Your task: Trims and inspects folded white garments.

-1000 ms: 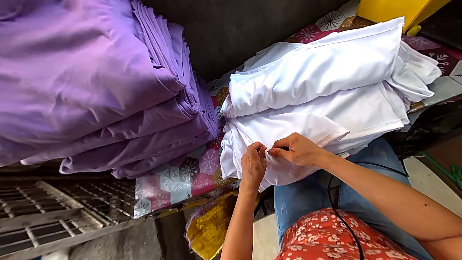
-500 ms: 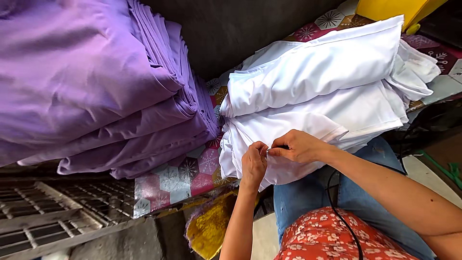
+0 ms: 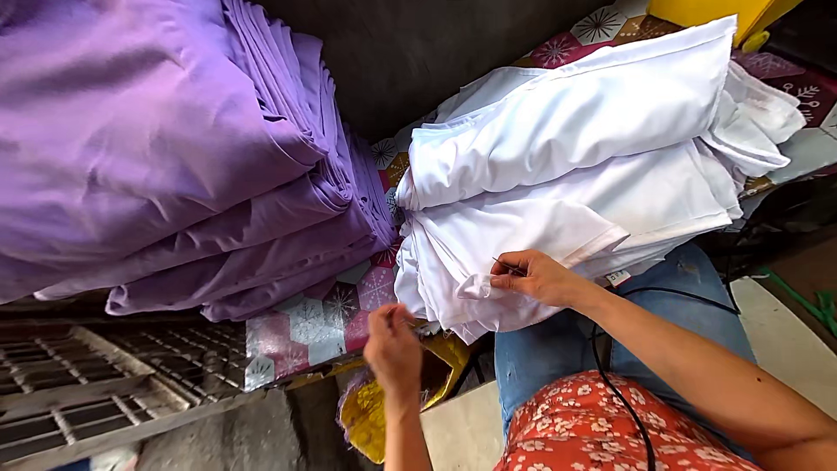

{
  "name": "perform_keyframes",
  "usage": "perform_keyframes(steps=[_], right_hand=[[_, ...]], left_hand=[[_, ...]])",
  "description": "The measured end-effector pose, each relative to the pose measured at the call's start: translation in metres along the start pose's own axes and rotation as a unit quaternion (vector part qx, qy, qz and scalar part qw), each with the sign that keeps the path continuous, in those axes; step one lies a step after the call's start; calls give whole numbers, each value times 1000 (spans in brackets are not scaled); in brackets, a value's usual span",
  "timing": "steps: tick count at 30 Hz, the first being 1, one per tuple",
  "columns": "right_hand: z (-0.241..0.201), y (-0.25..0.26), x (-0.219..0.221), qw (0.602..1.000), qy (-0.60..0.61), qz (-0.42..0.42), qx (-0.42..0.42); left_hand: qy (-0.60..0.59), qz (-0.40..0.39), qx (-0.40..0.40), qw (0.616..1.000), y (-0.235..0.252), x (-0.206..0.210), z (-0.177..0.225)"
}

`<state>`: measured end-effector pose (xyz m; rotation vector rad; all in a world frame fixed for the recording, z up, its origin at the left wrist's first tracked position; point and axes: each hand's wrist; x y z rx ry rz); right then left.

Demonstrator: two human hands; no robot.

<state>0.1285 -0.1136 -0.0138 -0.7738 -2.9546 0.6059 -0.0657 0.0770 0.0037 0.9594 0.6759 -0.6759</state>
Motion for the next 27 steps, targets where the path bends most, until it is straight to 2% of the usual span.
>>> perform_keyframes(steps=[2, 3, 4, 5, 6, 7, 9, 12, 16, 18, 21, 24, 27], right_hand=[[-3, -3, -1, 1000, 11, 2, 5], [-4, -4, -1, 1000, 12, -2, 7], [-4, -4, -1, 1000, 10, -6, 7], [-6, -3, 0, 1000, 4, -10, 5], [-8, -3, 0, 1000, -6, -16, 2], [-11, -3, 0, 1000, -20, -23, -1], [-19, -6, 0, 997, -65, -37, -10], [-32, -10, -5, 983, -161, -35, -77], [-42, -8, -14, 955, -217, 89, -183], [-38, -6, -5, 949, -188, 158, -197], [-36, -13, 13, 933, -101, 285, -196], [-40, -34, 26, 955, -7, 271, -118], [-46, -43, 30, 968, -12, 249, -30]], left_hand=[[112, -139, -83, 980, -16, -30, -19], [143, -220, -138, 955, -20, -39, -25], [156, -266, -174, 935, -23, -43, -28], [149, -259, -161, 941, -25, -43, -27], [117, -206, -102, 966, -24, -39, -21], [62, -147, -36, 986, -19, -32, -11], [-104, -104, 41, 988, 1, -12, 16], [-314, -145, 66, 936, 29, 17, 32], [-518, -160, -53, 838, 51, 18, 37], [-548, -142, -115, 816, 52, 17, 45], [-535, -102, -142, 826, 53, 19, 60], [-508, -65, -108, 852, 45, 20, 64], [-418, -39, -10, 908, 37, 27, 63]])
Point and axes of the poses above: each hand's wrist, its own y-axis towards the middle knuckle, its own x-axis out of the palm, z = x × y, and after that the axes turned 15 degrees about x, right-handed
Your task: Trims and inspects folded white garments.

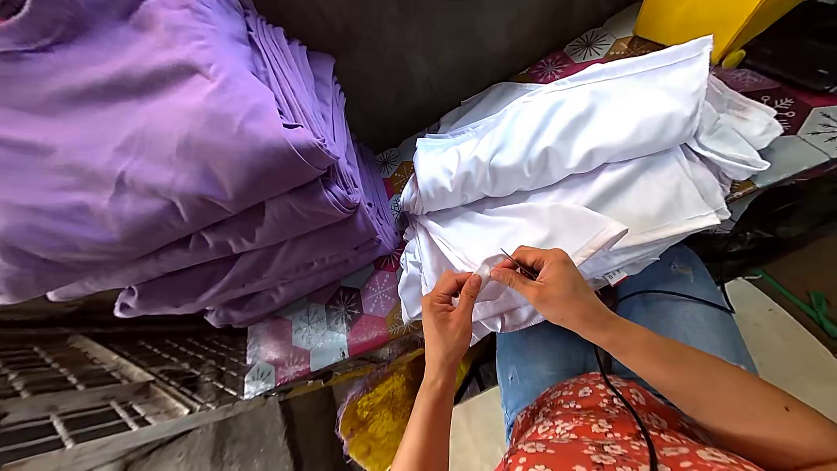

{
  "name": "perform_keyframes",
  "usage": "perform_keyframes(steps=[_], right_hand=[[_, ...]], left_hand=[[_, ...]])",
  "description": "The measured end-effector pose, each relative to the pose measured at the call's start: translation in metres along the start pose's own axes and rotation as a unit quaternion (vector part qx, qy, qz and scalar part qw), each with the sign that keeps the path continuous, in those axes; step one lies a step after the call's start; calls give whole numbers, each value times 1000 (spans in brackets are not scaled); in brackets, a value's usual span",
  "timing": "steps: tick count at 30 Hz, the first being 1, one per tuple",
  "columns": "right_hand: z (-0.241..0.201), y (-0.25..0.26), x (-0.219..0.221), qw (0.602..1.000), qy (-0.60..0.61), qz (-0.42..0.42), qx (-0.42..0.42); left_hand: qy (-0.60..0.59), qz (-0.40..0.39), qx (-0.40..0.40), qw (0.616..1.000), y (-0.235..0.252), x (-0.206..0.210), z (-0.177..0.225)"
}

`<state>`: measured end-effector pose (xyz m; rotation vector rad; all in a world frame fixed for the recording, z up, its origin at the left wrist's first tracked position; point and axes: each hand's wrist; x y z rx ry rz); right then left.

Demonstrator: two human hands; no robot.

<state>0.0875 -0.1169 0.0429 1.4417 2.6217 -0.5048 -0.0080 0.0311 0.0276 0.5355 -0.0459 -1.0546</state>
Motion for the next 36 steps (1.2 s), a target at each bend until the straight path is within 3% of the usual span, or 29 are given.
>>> perform_keyframes(steps=[3, 5, 8, 10, 15, 18, 25, 36], right_hand=[[1, 4, 4, 999, -48, -3, 2], [6, 7, 7, 998, -39, -25, -33], [10, 5, 7, 986, 140, -67, -65], [11, 4, 0, 978, 189, -43, -79], [33, 8, -8, 989, -76, -52, -112], [44, 9, 3, 965, -150, 4, -217], [47, 22, 5, 923, -181, 90, -329], [49, 24, 8, 903, -186, 146, -357]], left_hand=[[130, -16, 104, 986, -4, 6, 0], [146, -18, 109, 983, -7, 7, -1], [36, -8, 9, 999, -6, 5, -3], [-35, 24, -66, 997, -5, 4, -1], [-77, 59, -87, 991, 0, 7, 3], [-60, 51, -70, 994, 2, 10, 4], [-16, 21, -26, 999, 5, 9, 3], [-28, 25, -42, 998, 3, 11, 3]])
Point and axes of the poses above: each hand's wrist, its own y-axis towards the middle knuckle, its own x-axis out of the palm, z = x × y, and after that the axes turned 15 degrees about x, right-handed
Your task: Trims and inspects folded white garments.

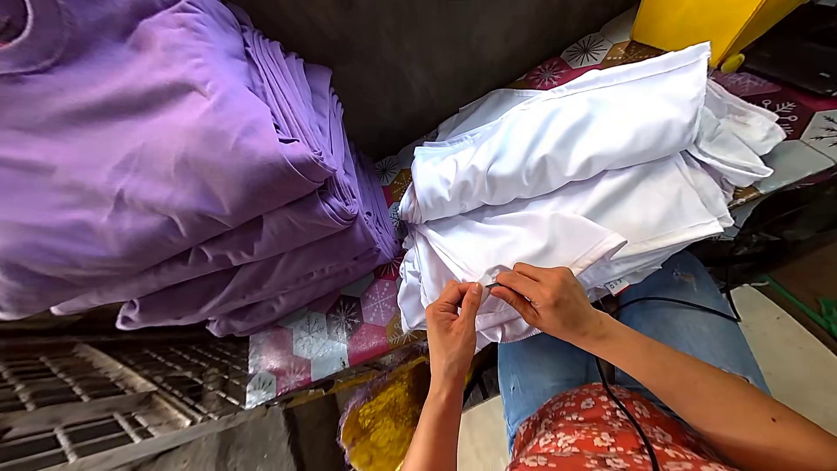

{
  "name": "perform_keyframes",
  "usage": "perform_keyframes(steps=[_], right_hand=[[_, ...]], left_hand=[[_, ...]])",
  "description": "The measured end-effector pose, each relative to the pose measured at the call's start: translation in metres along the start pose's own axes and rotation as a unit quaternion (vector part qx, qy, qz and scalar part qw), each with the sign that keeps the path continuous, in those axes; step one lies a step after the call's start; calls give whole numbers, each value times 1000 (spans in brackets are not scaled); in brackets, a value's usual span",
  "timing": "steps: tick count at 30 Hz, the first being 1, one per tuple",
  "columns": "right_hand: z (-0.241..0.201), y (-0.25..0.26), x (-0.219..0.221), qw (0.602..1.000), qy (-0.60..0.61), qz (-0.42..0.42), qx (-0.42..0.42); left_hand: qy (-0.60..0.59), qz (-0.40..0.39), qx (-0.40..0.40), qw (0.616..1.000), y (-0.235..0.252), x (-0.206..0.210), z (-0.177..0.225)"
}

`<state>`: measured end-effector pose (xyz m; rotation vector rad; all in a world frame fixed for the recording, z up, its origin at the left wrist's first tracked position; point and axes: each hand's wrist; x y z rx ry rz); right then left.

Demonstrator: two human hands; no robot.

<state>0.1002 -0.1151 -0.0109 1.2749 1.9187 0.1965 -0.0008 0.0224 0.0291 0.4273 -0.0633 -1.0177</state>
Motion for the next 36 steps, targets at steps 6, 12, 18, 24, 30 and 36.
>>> perform_keyframes(steps=[6, 12, 18, 24, 30, 36], right_hand=[[12, -3, -3, 991, -9, -43, 130], [22, -21, -12, 997, 10, 73, -18], [28, -48, 0, 994, -8, 17, -105], [10, -43, -4, 983, 158, -72, 62], [-25, -12, 13, 972, 198, -86, 93], [-28, -14, 16, 932, 309, -122, 144]], left_hand=[[-21, -30, 7, 999, -4, -9, 1], [135, 147, 93, 975, -30, -16, -19], [-201, 290, -112, 929, -51, 12, -15], [-158, 306, -76, 936, -51, 19, -3], [-123, 261, 3, 958, -59, 22, 8], [-127, 260, -11, 957, -60, 17, 10]])
Point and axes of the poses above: each hand's wrist, its own y-axis towards the middle knuckle, its own x-axis out of the palm, z = x × y, and after that the axes turned 15 degrees about x, right-handed
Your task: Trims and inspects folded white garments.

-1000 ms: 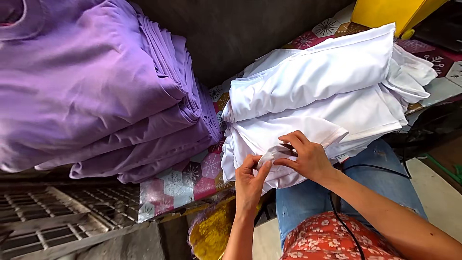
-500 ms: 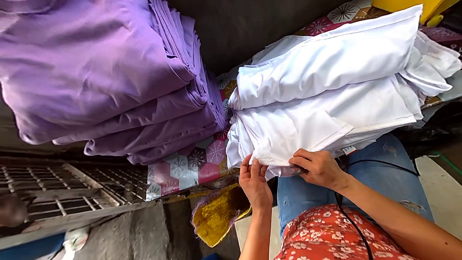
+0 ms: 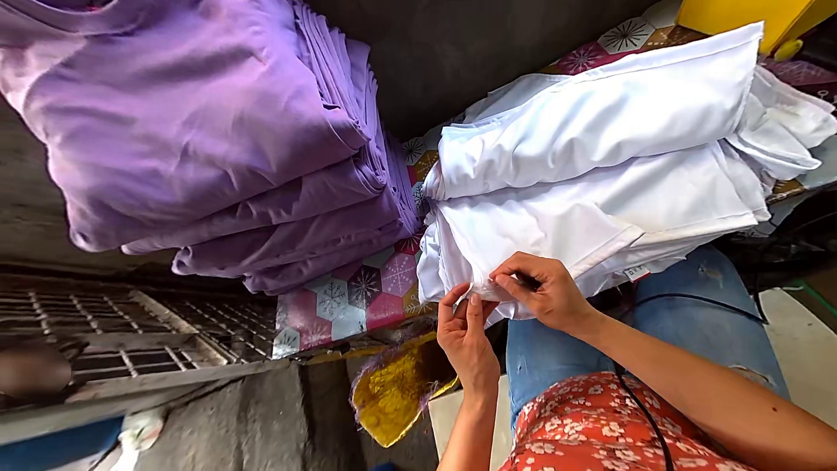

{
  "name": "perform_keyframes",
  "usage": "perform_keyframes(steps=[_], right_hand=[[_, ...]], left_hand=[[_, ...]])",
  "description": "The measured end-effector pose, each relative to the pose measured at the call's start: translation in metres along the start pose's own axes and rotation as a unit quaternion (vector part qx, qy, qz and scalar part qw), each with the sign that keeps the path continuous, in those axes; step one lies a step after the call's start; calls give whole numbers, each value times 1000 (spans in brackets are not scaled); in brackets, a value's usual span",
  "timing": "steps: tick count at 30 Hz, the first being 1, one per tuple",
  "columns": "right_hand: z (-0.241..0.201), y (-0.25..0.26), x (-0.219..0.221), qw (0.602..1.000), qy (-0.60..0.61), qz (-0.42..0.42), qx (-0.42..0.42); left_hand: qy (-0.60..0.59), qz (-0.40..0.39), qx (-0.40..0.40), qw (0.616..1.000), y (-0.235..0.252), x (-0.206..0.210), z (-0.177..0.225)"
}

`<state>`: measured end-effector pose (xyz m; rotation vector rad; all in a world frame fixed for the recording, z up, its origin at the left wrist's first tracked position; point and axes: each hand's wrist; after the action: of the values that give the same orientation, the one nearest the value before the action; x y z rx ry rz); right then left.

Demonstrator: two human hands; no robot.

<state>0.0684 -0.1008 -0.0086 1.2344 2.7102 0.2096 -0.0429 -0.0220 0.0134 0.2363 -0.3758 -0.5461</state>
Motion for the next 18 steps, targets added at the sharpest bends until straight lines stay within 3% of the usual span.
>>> perform_keyframes(steps=[4, 7, 9, 11, 14, 16, 18], right_hand=[[5, -2, 5, 989, -105, 43, -92], [-4, -1, 4, 999, -36, 13, -4], [-5, 0, 5, 1000, -21, 1, 4], [-4, -1, 9, 994, -94, 30, -43], [-12, -4, 14, 954, -238, 88, -160], [-19, -9, 18, 935, -275, 98, -203], [-21, -13, 21, 947, -246, 78, -191]], left_hand=[[5, -15, -6, 1000, 0, -1, 2], [14, -16, 13, 1000, 1, -3, 0], [39, -39, 52, 997, 3, -6, -1], [78, -69, 89, 991, 0, -9, -5], [95, -84, 123, 984, -3, -10, -11], [85, -71, 160, 981, -4, -11, -17], [86, -48, 188, 977, -3, -14, -25]])
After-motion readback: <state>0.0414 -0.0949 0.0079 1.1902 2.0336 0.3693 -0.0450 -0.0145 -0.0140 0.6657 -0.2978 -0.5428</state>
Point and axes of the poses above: each hand's wrist, its own y-axis towards the middle knuckle, its own x-axis out of the palm, z = x × y, and after that the axes turned 15 degrees about x, right-handed
